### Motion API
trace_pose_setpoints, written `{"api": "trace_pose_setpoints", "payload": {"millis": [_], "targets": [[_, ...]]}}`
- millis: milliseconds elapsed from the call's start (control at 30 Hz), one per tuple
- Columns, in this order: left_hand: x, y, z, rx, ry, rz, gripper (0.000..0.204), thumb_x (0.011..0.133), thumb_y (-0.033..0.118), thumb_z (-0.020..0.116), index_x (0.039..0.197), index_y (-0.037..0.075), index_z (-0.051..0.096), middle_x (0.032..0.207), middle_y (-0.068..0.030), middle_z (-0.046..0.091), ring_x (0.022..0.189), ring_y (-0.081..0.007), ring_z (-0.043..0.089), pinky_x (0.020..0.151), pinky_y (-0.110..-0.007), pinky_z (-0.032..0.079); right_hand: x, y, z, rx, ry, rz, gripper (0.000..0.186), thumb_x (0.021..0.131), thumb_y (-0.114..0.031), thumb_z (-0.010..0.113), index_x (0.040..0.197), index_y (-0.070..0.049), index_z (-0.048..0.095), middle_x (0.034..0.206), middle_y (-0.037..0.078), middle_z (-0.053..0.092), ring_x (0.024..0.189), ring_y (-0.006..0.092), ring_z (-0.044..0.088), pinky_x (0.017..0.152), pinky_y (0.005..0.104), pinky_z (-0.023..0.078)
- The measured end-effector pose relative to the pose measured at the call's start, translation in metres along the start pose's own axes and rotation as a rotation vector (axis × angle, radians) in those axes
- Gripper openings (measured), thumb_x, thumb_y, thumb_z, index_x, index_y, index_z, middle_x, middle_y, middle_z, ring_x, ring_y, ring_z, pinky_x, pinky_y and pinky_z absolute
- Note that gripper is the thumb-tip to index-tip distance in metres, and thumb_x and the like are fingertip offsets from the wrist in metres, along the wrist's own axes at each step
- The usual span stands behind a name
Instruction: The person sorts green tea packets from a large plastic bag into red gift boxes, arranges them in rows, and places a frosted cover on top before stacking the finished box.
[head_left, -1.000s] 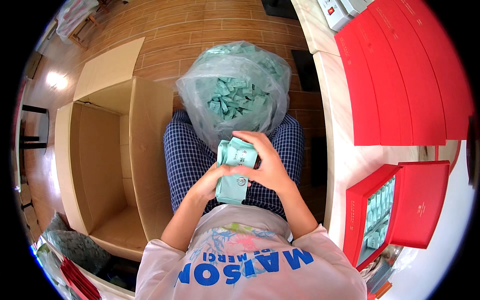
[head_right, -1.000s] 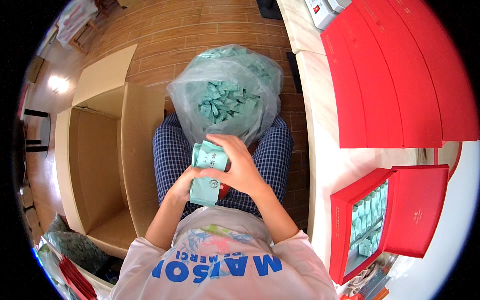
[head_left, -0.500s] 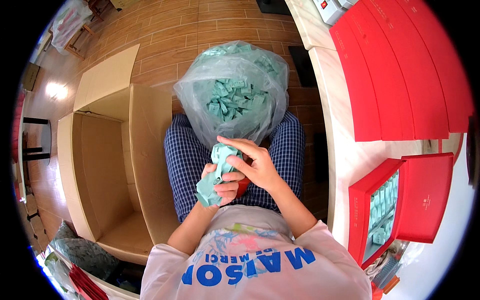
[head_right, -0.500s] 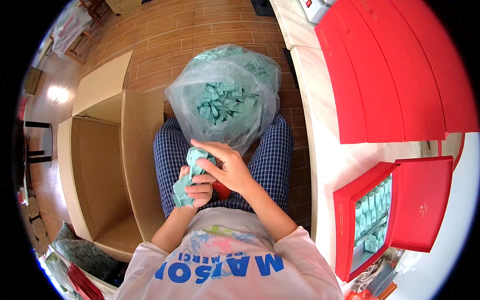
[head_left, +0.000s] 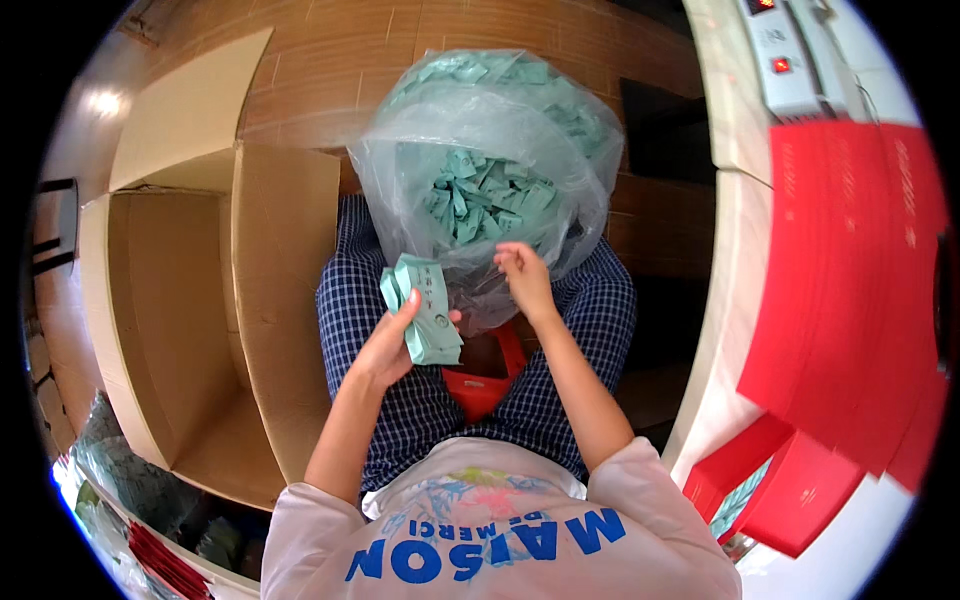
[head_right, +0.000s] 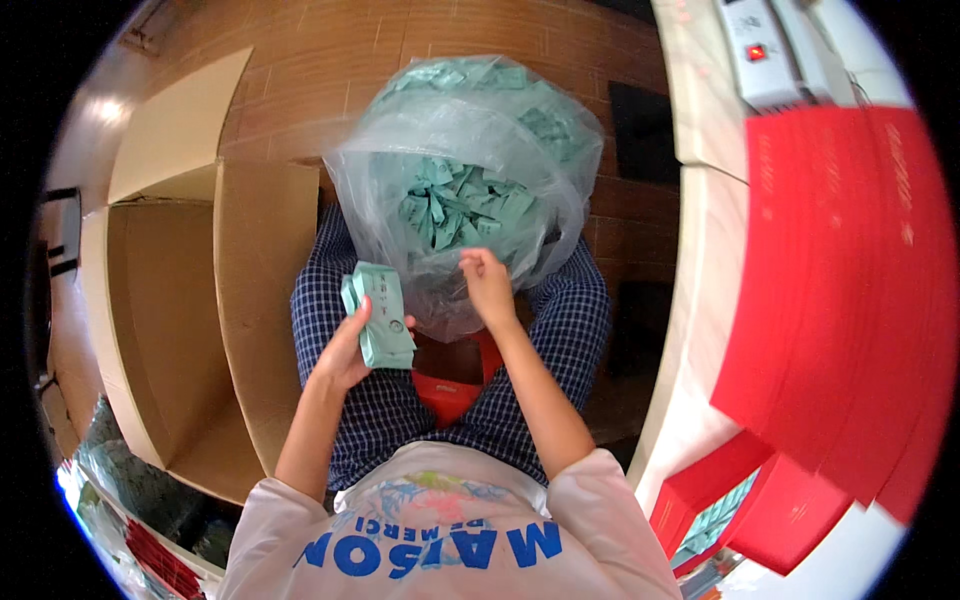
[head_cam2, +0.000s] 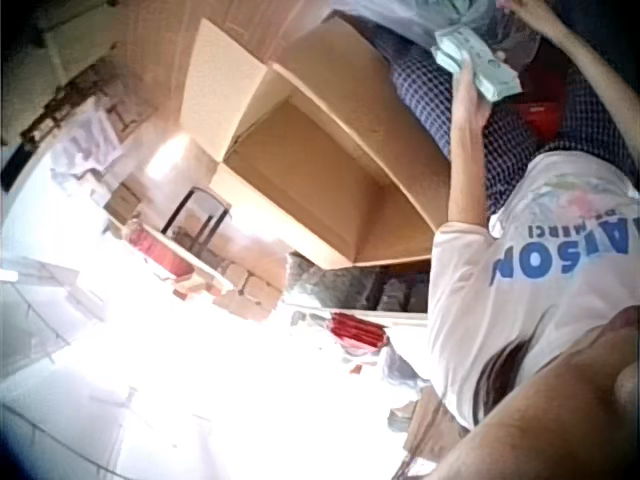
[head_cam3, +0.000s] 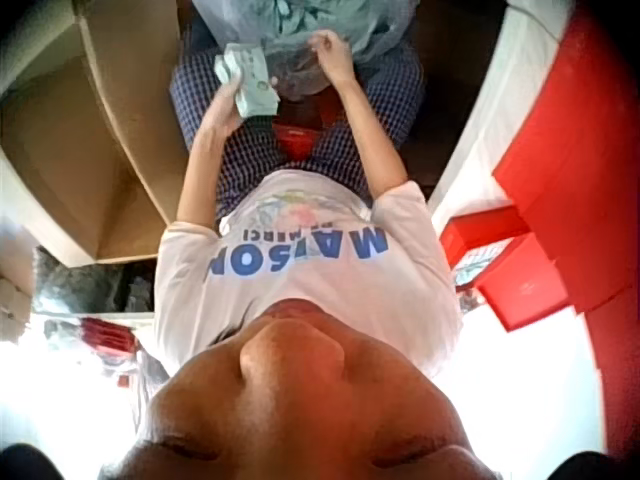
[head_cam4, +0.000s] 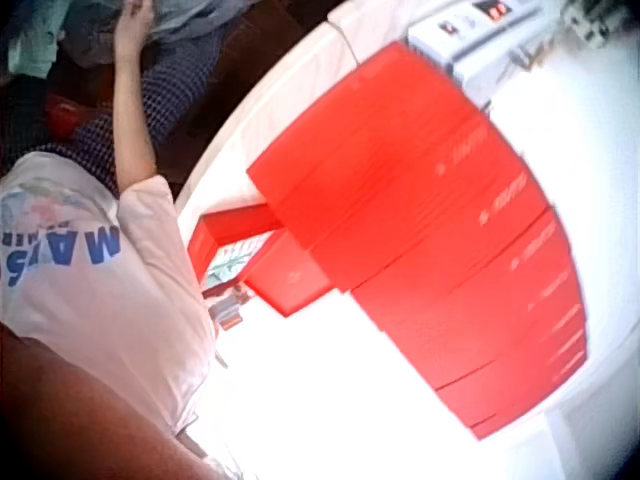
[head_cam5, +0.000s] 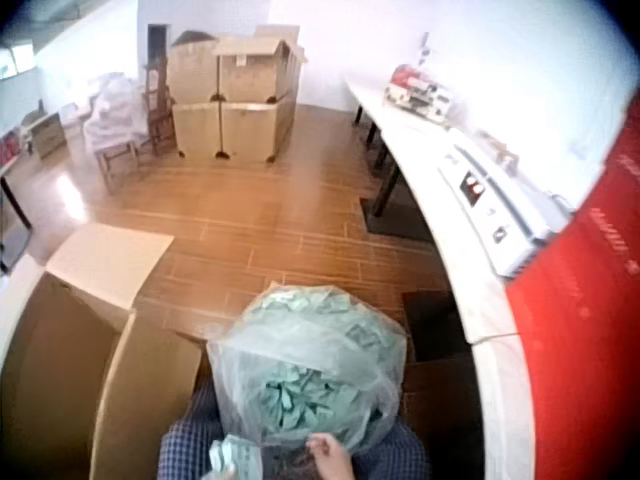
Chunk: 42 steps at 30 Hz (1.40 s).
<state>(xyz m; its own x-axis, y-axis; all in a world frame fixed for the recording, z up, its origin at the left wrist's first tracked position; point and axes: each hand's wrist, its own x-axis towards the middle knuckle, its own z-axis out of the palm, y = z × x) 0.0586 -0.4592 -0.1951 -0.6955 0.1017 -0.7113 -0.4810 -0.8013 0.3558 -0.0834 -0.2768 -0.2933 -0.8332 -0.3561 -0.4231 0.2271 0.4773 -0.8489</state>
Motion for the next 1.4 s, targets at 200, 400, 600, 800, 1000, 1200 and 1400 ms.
{"api": "trace_pose_setpoints", "payload": {"millis": [200,400,600,800,1000,1200,1400], "targets": [[0.065,0.027,-0.013,0.112,0.248,0.049,0.059,0.094,0.051,0.045,0.129,0.004,0.038,0.099,-0.0155,0.062,0.084,-0.021,0.064,0.071,-0.036,0.055,0.133,0.072,0.04,-0.512,0.093,0.055,0.033,0.084,-0.015,0.061,0.114,-0.002,0.058,0.112,0.017,0.061,0.099,0.0332,0.06,0.085,0.0417,0.047],[0.094,0.044,0.0,0.214,0.313,0.011,0.062,0.089,0.049,0.055,0.128,0.005,0.036,0.098,-0.0144,0.061,0.086,-0.0196,0.062,0.071,-0.034,0.054,0.199,0.116,0.075,-0.713,0.071,0.024,0.036,0.079,-0.014,0.063,0.112,-0.002,0.059,0.111,0.021,0.061,0.102,0.0382,0.057,0.087,0.0446,0.046],[0.096,0.05,0.005,0.154,0.306,-0.07,0.056,0.09,0.044,0.056,0.126,0.004,0.039,0.096,-0.0118,0.06,0.086,-0.0191,0.062,0.072,-0.033,0.053,0.189,0.107,0.063,-0.761,0.182,0.029,0.029,0.077,-0.01,0.059,0.105,-0.003,0.063,0.1,0.018,0.063,0.095,0.035,0.059,0.08,0.045,0.047],[0.087,0.041,-0.001,0.166,0.355,0.12,0.054,0.093,0.039,0.055,0.13,0.005,0.035,0.102,-0.0118,0.058,0.088,-0.0191,0.061,0.074,-0.034,0.052,0.119,0.016,-0.01,-0.62,0.118,0.062,0.017,0.077,-0.003,0.055,0.093,-0.001,0.06,0.083,0.02,0.063,0.074,0.039,0.06,0.065,0.0443,0.047],[0.069,0.024,-0.004,0.357,0.151,0.217,0.066,0.088,0.032,0.065,0.132,0.003,0.026,0.114,-0.0108,0.049,0.101,-0.0183,0.053,0.085,-0.032,0.047,0.022,-0.075,-0.031,-0.382,-0.193,-0.38,0.015,0.074,0.009,0.049,0.08,-0.004,0.055,0.078,0.015,0.055,0.079,0.0346,0.055,0.069,0.0391,0.045],[0.028,-0.006,0.023,0.118,-0.082,0.208,0.072,0.086,0.031,0.068,0.138,0.002,0.027,0.125,-0.0097,0.046,0.115,-0.0187,0.046,0.098,-0.032,0.039,-0.063,-0.126,0.021,-0.311,0.189,-0.515,0.022,0.076,0.002,0.057,0.097,-0.002,0.049,0.088,0.015,0.052,0.092,0.0347,0.05,0.081,0.0412,0.042],[-0.017,-0.019,0.046,0.208,-0.241,0.394,0.075,0.082,0.02,0.069,0.141,0.002,0.025,0.127,-0.0089,0.046,0.116,-0.0187,0.047,0.099,-0.032,0.038,-0.118,-0.135,0.014,-0.058,0.264,-0.173,0.023,0.089,-0.008,0.056,0.109,-0.001,0.047,0.102,0.012,0.057,0.09,0.0218,0.058,0.082,0.0315,0.046]]}}
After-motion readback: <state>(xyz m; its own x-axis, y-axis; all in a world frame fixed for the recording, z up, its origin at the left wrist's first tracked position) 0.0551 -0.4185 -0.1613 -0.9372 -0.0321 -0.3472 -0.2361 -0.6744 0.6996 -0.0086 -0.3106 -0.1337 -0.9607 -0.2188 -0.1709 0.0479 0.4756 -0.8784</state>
